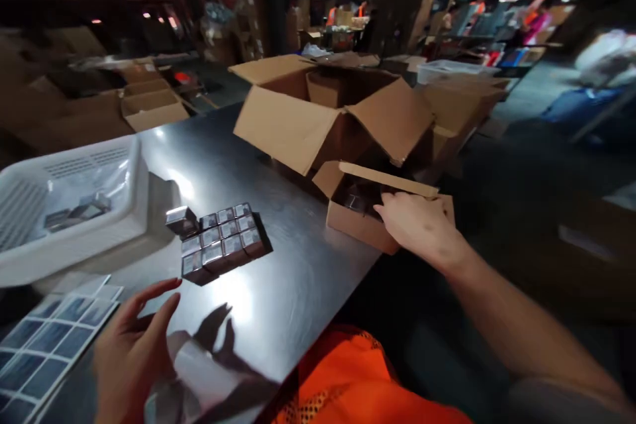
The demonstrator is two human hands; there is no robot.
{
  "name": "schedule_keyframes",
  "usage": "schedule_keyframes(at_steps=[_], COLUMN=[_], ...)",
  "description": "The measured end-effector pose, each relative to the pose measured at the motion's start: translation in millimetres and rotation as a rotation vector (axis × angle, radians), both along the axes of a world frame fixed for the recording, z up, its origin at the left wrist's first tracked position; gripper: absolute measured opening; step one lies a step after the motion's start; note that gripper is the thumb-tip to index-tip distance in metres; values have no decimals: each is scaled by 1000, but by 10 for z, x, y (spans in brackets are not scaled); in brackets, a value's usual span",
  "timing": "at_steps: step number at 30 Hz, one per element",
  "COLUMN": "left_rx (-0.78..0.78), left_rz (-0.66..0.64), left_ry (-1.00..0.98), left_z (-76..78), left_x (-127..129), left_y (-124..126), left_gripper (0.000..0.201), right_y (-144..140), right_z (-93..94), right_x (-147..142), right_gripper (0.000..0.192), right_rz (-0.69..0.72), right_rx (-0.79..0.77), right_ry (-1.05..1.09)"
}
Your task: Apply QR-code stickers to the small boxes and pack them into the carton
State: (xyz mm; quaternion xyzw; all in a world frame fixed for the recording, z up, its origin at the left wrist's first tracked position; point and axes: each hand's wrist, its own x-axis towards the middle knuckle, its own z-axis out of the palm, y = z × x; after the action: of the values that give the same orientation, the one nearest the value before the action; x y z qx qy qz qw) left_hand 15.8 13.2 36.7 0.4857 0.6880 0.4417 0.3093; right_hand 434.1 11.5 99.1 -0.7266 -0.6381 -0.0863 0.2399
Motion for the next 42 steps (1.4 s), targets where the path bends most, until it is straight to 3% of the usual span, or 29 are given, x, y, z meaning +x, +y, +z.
schedule_keyframes(at_steps=[2, 5, 8, 10, 12, 15, 20, 24, 27, 30, 34, 36, 39, 42], left_rx=[92, 247, 315, 380, 421, 296, -125, -121, -85, -68, -131, -195, -237, -203], left_rz=[76, 109, 66, 62, 89, 146, 168, 89, 68, 99, 133, 138, 131, 91], left_ry=[162, 316, 347, 343, 356, 486, 756, 798, 764, 731, 727, 755, 772, 731], left_z=[-21, -60, -132, -170, -161, -69, -10, -113, -163, -162, -156, -168, -196, -212], left_x=[0, 3, 6, -10, -45, -127, -222, -204, -183, -171, -181, -215, -294, -352], left_y=[43, 70, 78, 90, 106, 141, 231, 274, 276, 278, 307, 335, 379, 404], left_gripper=[35, 29, 30, 29, 30, 34, 35, 32, 30, 30, 29, 31, 33, 31], right_y=[-44, 31, 248, 411, 550, 673, 714, 728, 731, 708, 622, 570, 571, 837], right_z=[36, -87, -327, -483, -598, -675, -732, -816, -854, -870, -889, -859, -708, -487], right_x=[-441, -1287, -2097, -2479, -2686, -2726, -2601, -2578, -2577, -2567, -2555, -2543, -2505, -2504], right_gripper=[36, 36, 55, 63, 61, 46, 37, 47, 38, 23, 12, 12, 10, 4], right_rz=[155, 663, 1097, 1181, 1163, 1056, 904, 831, 836, 888, 1002, 1128, 1319, 1175], right_rx=[11, -6, -170, -331, -516, -642, -589, -731, -757, -639, -299, -136, -35, 21], right_ry=[4, 204, 425, 566, 709, 868, 973, 1093, 1111, 958, 660, 552, 599, 782])
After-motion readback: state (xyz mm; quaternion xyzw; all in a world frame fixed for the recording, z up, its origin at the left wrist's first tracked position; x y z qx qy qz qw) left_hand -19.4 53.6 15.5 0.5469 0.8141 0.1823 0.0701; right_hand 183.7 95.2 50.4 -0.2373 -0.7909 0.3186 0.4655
